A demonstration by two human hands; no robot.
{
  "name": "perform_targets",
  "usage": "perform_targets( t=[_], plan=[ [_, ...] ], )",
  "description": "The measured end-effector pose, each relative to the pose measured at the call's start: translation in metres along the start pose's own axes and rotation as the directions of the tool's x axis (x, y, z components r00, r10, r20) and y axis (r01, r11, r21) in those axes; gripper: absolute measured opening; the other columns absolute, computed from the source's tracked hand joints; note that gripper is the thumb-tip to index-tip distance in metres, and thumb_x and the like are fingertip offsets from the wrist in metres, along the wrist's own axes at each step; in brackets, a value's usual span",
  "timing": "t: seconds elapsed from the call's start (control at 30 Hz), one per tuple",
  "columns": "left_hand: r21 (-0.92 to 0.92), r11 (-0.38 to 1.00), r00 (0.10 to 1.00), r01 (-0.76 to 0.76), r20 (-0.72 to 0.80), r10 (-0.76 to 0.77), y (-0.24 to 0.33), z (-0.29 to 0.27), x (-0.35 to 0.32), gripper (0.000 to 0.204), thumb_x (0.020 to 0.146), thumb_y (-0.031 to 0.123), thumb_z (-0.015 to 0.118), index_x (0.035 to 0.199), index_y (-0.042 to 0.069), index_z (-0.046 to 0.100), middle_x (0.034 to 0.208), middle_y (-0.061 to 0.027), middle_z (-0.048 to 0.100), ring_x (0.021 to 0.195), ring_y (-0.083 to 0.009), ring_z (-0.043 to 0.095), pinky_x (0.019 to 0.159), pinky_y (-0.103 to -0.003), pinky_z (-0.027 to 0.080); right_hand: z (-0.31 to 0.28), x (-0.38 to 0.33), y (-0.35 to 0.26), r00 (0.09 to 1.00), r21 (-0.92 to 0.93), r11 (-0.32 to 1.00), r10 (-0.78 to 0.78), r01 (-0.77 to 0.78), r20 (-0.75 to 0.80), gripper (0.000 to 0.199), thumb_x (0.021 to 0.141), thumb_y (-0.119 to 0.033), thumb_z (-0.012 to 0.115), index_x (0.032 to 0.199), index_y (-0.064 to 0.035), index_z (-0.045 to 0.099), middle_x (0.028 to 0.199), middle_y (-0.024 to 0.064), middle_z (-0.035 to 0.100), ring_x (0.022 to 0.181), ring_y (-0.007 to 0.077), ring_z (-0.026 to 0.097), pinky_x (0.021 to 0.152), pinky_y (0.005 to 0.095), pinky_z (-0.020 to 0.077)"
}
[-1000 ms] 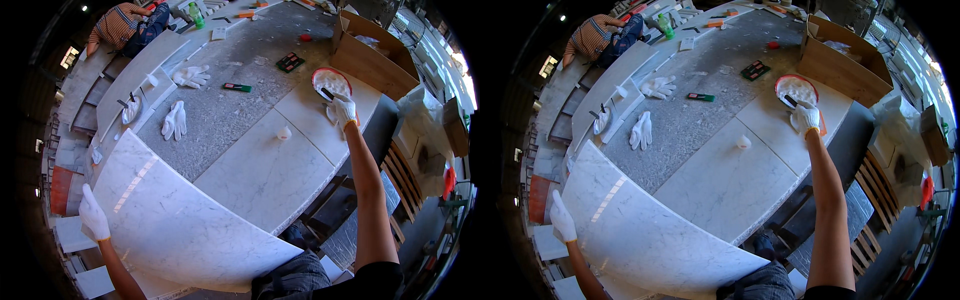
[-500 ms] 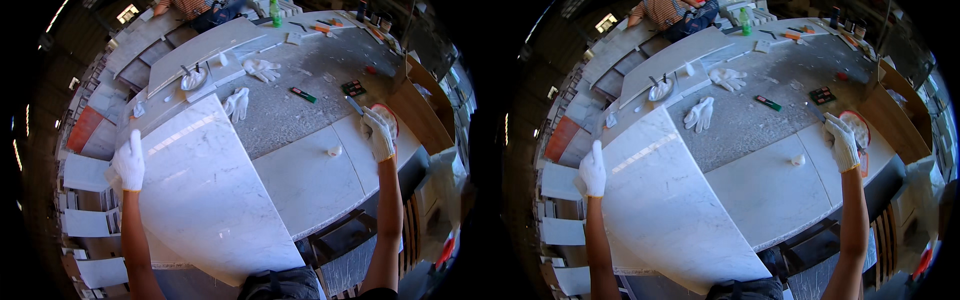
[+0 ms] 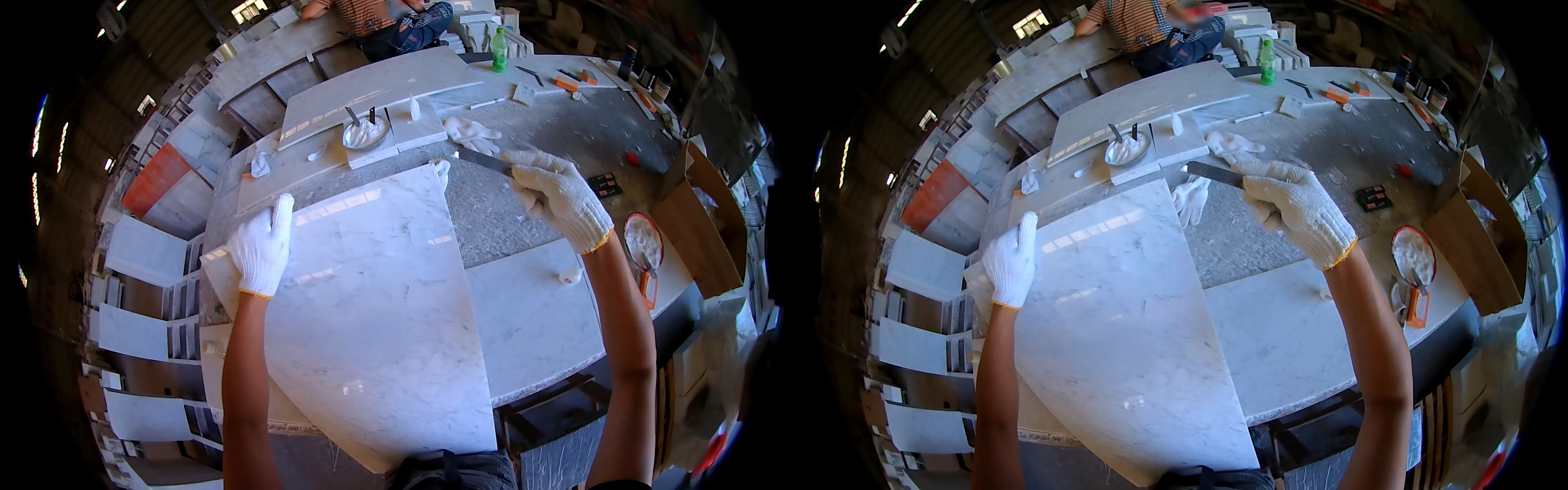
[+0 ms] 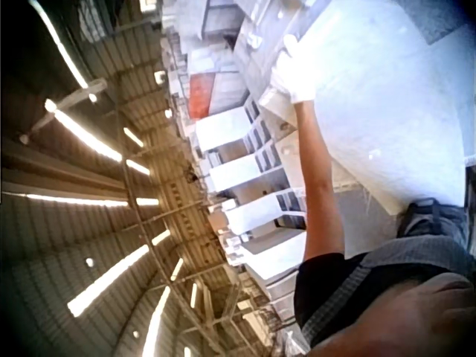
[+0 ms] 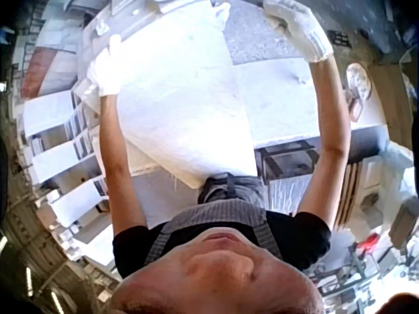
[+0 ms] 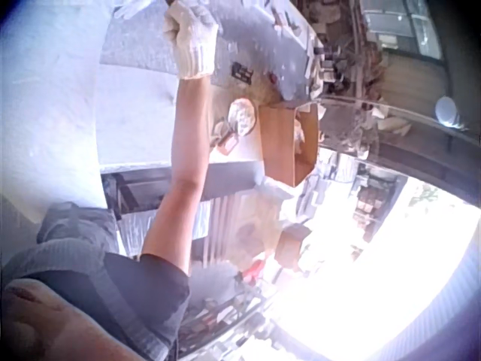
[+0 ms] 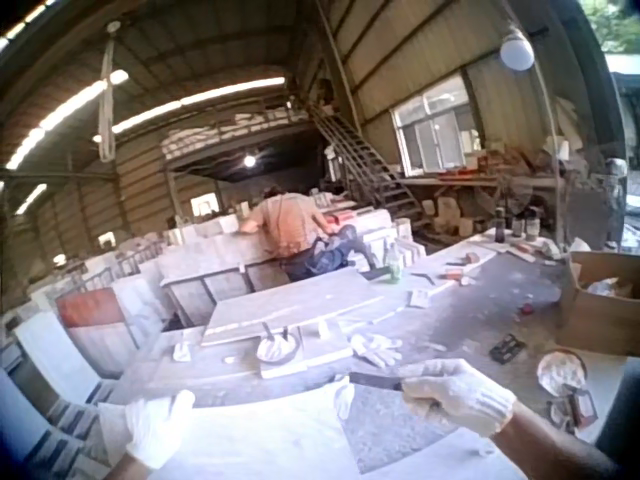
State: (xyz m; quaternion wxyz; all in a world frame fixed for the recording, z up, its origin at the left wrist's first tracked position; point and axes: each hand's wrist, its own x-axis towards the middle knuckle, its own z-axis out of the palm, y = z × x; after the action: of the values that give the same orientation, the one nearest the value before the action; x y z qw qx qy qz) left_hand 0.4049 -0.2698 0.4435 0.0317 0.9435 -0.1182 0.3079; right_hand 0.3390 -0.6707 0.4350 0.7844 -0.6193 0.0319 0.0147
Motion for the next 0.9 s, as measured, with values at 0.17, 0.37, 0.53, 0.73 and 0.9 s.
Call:
perform_targets(
  t=[0.17, 0.37, 0.53, 0.73, 0.9],
  plan=[
    [0.055, 0.996, 0.997, -0.075, -0.004, 0.075, -0.020, 0.009, -0.003, 0.025, 0.091, 0.033, 0.056, 0.088, 0.012, 0.069, 0.062, -0.0178, 0.060, 0.053, -0.0385, 0.056, 0.048, -0.049, 0.040, 0.019, 0.007, -0.010, 1.000, -0.117, 0.993, -0.014, 0.016, 0.018, 0.030, 0.091, -0.007, 0.057, 0.117, 0.0074, 0.060, 0.070, 0.0028, 0.051, 0.052, 0.0063, 0.040, 0.041, 0.0221, 0.0281],
    [0.156, 0.960, 0.970, -0.233, -0.038, 0.242, -0.024, 0.012, -0.005, 0.025, 0.089, 0.024, 0.060, 0.113, 0.019, 0.064, 0.066, -0.0133, 0.062, 0.051, -0.0343, 0.057, 0.045, -0.046, 0.040, 0.021, 0.009, -0.014, 0.998, -0.183, 0.981, -0.057, 0.058, 0.013, 0.029, 0.090, -0.009, 0.058, 0.114, 0.0073, 0.061, 0.068, 0.0021, 0.052, 0.051, 0.0058, 0.041, 0.041, 0.0210, 0.0287],
    [0.197, 0.939, 0.955, -0.282, -0.035, 0.294, -0.027, 0.012, -0.006, 0.034, 0.088, 0.018, 0.061, 0.122, 0.021, 0.058, 0.068, -0.0109, 0.063, 0.051, -0.0306, 0.059, 0.044, -0.044, 0.042, 0.027, 0.005, -0.022, 0.997, -0.275, 0.958, -0.074, 0.075, 0.016, 0.032, 0.089, -0.011, 0.060, 0.114, 0.0072, 0.062, 0.068, 0.0008, 0.052, 0.051, 0.0053, 0.042, 0.041, 0.0207, 0.0297],
    [0.256, 0.916, 0.946, -0.307, -0.022, 0.323, -0.030, 0.016, -0.006, 0.037, 0.087, 0.016, 0.060, 0.123, 0.020, 0.056, 0.067, -0.0099, 0.061, 0.051, -0.0300, 0.059, 0.043, -0.044, 0.042, 0.028, 0.008, -0.022, 0.995, -0.352, 0.931, -0.094, 0.097, 0.025, 0.034, 0.088, -0.012, 0.059, 0.115, 0.0080, 0.061, 0.069, 0.0012, 0.053, 0.053, 0.0053, 0.045, 0.042, 0.0206, 0.0324],
    [0.256, 0.912, 0.940, -0.321, -0.028, 0.339, -0.031, 0.017, -0.006, 0.039, 0.086, 0.015, 0.061, 0.125, 0.020, 0.054, 0.067, -0.0099, 0.060, 0.051, -0.0296, 0.059, 0.043, -0.044, 0.041, 0.030, 0.008, -0.023, 0.990, -0.368, 0.920, -0.137, 0.134, 0.018, 0.032, 0.086, -0.010, 0.059, 0.113, 0.0072, 0.063, 0.066, 0.0017, 0.054, 0.051, 0.0055, 0.046, 0.041, 0.0209, 0.0332]
  ],
)
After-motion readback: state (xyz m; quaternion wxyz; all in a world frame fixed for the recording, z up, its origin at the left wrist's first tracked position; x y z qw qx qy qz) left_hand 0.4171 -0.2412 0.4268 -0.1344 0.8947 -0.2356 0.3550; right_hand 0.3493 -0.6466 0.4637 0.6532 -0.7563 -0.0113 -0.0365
